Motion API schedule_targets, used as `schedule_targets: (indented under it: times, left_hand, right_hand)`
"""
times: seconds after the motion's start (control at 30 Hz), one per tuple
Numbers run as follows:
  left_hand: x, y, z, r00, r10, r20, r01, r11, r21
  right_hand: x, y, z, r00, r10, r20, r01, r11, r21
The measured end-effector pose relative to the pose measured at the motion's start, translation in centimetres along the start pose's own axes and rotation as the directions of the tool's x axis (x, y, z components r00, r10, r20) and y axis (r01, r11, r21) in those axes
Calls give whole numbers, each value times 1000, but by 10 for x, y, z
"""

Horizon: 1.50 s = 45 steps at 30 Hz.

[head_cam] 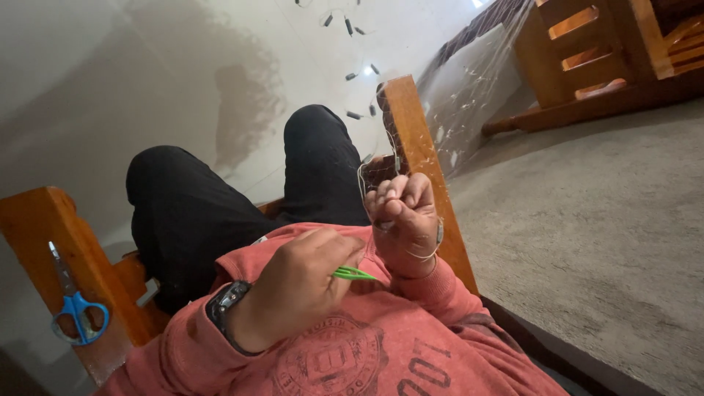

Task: Repairing a fishing net using a plastic shuttle and scissors

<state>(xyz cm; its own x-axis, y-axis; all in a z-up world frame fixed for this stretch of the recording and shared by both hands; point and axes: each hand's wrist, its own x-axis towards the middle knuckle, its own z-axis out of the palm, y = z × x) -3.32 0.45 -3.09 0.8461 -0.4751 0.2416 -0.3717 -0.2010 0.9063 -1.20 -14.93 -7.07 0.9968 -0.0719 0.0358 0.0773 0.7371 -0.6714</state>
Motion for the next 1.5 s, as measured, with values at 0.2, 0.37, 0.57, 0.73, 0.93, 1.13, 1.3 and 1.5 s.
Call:
schedule_targets:
  times: [0.2, 0.37, 0.57, 0.73, 0.93, 1.13, 1.3, 1.5]
  left_hand:
    - [0, 7, -11, 958, -4, -287, -8, 999, -41]
    - [6, 9, -20, 954, -53, -295, 44, 998, -37]
    - [15, -8, -3, 976, -19, -216, 8, 999, -51]
    - [17, -18, -1, 976, 0, -220, -18, 997, -77]
    - [20, -21, -1, 969, 3, -245, -37, 990, -135]
    - [22, -9, -2, 965, 21, -263, -75, 978, -194]
    - [20, 1, -6, 962, 68, -264, -109, 984, -143]
    - [19, 5, -3, 956, 169, -241, -186, 981, -49]
  right_hand:
    - [1, -2, 4, 995, 62, 77, -61, 998, -12]
    - [1, -3, 3, 992, 93, 89, -87, 994, -61]
    - [-3, 8, -15, 994, 24, 110, -15, 996, -83]
    - [-3, 9, -13, 994, -36, 107, 53, 986, -161]
    - [-5, 3, -5, 786, -519, 337, 602, 517, -608]
    - [-6, 9, 0, 633, -668, 390, 763, 455, -460]
    - [-5, 4, 2, 886, -404, 226, 450, 866, -216]
    - [-6, 6, -1, 932, -330, 148, 357, 907, -224]
